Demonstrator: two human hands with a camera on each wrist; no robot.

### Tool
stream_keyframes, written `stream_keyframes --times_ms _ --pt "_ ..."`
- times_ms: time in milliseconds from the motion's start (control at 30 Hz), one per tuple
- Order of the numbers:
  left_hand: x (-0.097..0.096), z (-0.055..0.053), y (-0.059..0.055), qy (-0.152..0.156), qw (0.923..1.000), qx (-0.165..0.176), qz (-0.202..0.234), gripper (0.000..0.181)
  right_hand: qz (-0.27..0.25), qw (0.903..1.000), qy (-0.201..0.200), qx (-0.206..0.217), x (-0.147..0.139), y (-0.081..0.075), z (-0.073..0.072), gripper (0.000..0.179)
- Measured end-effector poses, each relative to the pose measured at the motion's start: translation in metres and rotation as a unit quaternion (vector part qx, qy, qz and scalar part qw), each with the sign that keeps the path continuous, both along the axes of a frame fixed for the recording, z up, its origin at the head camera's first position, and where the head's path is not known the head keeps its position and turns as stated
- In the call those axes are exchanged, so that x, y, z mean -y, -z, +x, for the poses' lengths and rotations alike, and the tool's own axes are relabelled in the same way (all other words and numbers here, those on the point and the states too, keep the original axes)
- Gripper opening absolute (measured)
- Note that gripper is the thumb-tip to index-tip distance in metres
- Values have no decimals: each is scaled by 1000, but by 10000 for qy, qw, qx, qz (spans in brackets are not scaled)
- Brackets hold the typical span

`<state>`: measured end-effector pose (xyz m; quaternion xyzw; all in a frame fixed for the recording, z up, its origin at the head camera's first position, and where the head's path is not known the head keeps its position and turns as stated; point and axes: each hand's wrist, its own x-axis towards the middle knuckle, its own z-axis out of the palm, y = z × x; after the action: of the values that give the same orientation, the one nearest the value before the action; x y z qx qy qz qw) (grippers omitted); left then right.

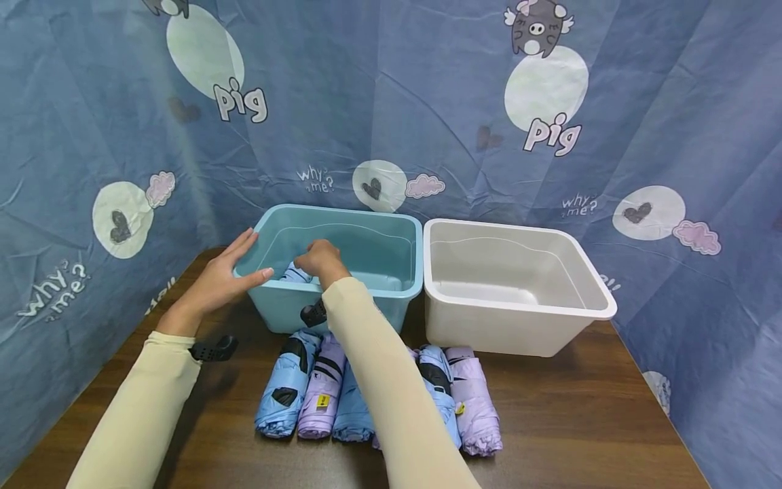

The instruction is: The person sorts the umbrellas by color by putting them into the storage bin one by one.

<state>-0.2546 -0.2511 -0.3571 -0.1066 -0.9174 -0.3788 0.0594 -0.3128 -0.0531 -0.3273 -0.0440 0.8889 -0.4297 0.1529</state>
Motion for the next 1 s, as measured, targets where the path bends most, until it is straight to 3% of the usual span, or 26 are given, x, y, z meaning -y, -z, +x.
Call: stream_keyframes --times_ms 300,500,667,1000 --pt "-1 -4 -1 -112 9999 19 -10 96 -150 9990 224 -361 -2 -5 2 48" --pt "1 -3 1 -115 9999 57 12 96 -232 9980 63 -587 -6 -10 6 48" --pt "0 -2 2 -56 9999 90 42 95 -127 9955 6 -936 -21 -12 10 47" --pt "1 -6 1 -46 9999 99 15 94 -468 9932 -245 -1034 -63 -28 25 48"
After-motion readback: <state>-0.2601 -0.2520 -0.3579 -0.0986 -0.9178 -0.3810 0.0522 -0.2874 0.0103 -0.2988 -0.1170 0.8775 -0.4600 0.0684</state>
